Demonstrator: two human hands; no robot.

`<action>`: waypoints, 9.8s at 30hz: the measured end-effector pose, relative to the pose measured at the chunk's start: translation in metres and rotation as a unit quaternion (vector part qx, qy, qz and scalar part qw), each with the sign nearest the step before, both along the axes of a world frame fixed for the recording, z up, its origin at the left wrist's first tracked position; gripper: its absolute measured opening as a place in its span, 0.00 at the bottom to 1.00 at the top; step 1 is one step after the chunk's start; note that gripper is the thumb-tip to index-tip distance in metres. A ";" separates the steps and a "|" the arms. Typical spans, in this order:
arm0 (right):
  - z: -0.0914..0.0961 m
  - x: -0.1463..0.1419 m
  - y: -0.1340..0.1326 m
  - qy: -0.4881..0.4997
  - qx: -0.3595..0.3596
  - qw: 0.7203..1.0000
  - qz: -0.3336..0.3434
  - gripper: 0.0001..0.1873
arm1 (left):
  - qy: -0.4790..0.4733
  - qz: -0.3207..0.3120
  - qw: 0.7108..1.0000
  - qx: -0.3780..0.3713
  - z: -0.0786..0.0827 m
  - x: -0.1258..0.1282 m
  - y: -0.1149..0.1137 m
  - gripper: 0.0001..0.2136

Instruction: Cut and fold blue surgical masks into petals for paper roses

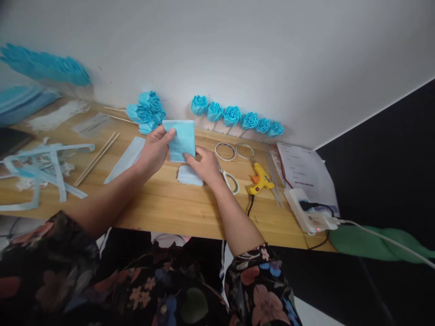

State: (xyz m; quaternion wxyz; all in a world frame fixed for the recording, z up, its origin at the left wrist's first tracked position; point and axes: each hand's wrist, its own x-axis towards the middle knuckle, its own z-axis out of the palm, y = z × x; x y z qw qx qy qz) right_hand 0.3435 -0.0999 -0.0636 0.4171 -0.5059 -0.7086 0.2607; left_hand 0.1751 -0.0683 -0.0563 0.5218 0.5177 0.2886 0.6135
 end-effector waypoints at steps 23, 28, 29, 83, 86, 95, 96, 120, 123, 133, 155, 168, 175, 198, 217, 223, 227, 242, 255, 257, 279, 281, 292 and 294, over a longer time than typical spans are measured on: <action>0.002 -0.008 -0.006 0.086 -0.045 0.995 0.015 0.21 | 0.221 0.184 0.956 0.055 -0.009 0.011 -0.019 0.21; 0.002 -0.004 -0.001 0.124 -0.001 0.992 -0.026 0.22 | 0.218 0.206 0.953 0.043 -0.008 0.010 -0.017 0.20; 0.003 -0.002 0.001 0.143 0.004 0.989 -0.032 0.21 | 0.217 0.213 0.952 0.042 -0.008 0.010 -0.015 0.21; 0.008 0.040 0.029 0.249 0.133 0.927 -0.248 0.22 | 0.177 0.019 0.981 -0.070 -0.020 0.015 -0.013 0.15; 0.009 0.039 0.028 0.248 0.135 0.925 -0.253 0.22 | 0.166 0.019 0.983 -0.075 -0.018 0.015 -0.013 0.14; 0.007 0.038 0.027 0.217 0.159 0.930 -0.250 0.21 | 0.066 -0.017 0.988 -0.137 -0.013 0.014 -0.014 0.14; 0.007 0.037 0.027 0.217 0.158 0.930 -0.250 0.21 | 0.044 -0.019 0.988 -0.145 -0.013 0.014 -0.014 0.14; 0.002 0.035 0.027 0.299 0.109 0.917 -0.240 0.23 | 0.047 -0.114 0.985 -0.116 -0.008 0.011 -0.018 0.17; 0.003 0.033 0.025 0.300 0.104 0.922 -0.220 0.23 | 0.065 -0.184 0.976 -0.091 -0.003 0.011 -0.025 0.16; 0.006 0.037 0.028 0.284 0.124 0.919 -0.242 0.24 | 0.083 -0.182 0.973 -0.119 -0.007 0.011 -0.020 0.18; 0.018 0.002 -0.008 0.099 0.179 0.976 -0.071 0.16 | 0.170 -0.024 0.985 0.016 0.010 0.004 -0.023 0.14; -0.004 -0.007 0.003 -0.106 0.110 0.988 -0.010 0.22 | 0.017 0.060 0.995 -0.075 -0.009 0.002 -0.002 0.18; -0.001 -0.018 -0.005 -0.165 0.131 0.977 0.016 0.24 | 0.073 0.142 0.985 -0.071 -0.011 0.004 -0.003 0.18; 0.003 -0.004 0.002 0.243 -0.023 0.969 0.032 0.21 | 0.172 0.122 0.977 -0.033 -0.008 0.011 -0.018 0.12; 0.005 0.000 0.002 0.240 -0.020 0.970 -0.022 0.16 | 0.132 -0.022 0.989 -0.070 -0.012 0.014 -0.019 0.19; 0.007 0.009 0.008 0.259 0.005 0.964 -0.067 0.14 | 0.177 -0.032 0.981 -0.077 -0.013 0.014 -0.019 0.17; 0.011 0.013 0.008 0.225 -0.008 0.974 -0.014 0.16 | 0.195 -0.036 0.978 -0.069 -0.013 0.015 -0.018 0.17; 0.010 0.010 0.007 0.290 -0.022 0.954 -0.068 0.20 | 0.247 -0.056 0.964 -0.078 -0.011 0.013 -0.018 0.17; -0.004 0.007 0.009 0.166 -0.025 0.984 -0.056 0.21 | 0.147 -0.056 0.978 -0.138 -0.011 0.013 -0.016 0.22; 0.000 0.008 0.008 0.140 0.002 0.988 -0.059 0.21 | 0.155 -0.069 0.974 -0.150 -0.013 0.012 -0.015 0.21; 0.010 0.019 0.009 0.162 0.043 0.979 -0.114 0.20 | 0.186 -0.123 0.975 -0.023 0.013 -0.004 -0.006 0.27; 0.013 0.015 0.005 0.118 0.051 0.987 -0.099 0.21 | 0.159 -0.114 0.980 -0.029 0.016 -0.005 -0.006 0.26; 0.008 -0.002 -0.004 0.103 -0.017 0.994 -0.015 0.21 | 0.139 -0.012 0.987 -0.076 -0.001 0.002 -0.010 0.18; 0.006 -0.003 -0.005 0.090 -0.046 0.995 -0.001 0.25 | 0.117 0.004 0.990 -0.083 -0.001 0.002 -0.009 0.18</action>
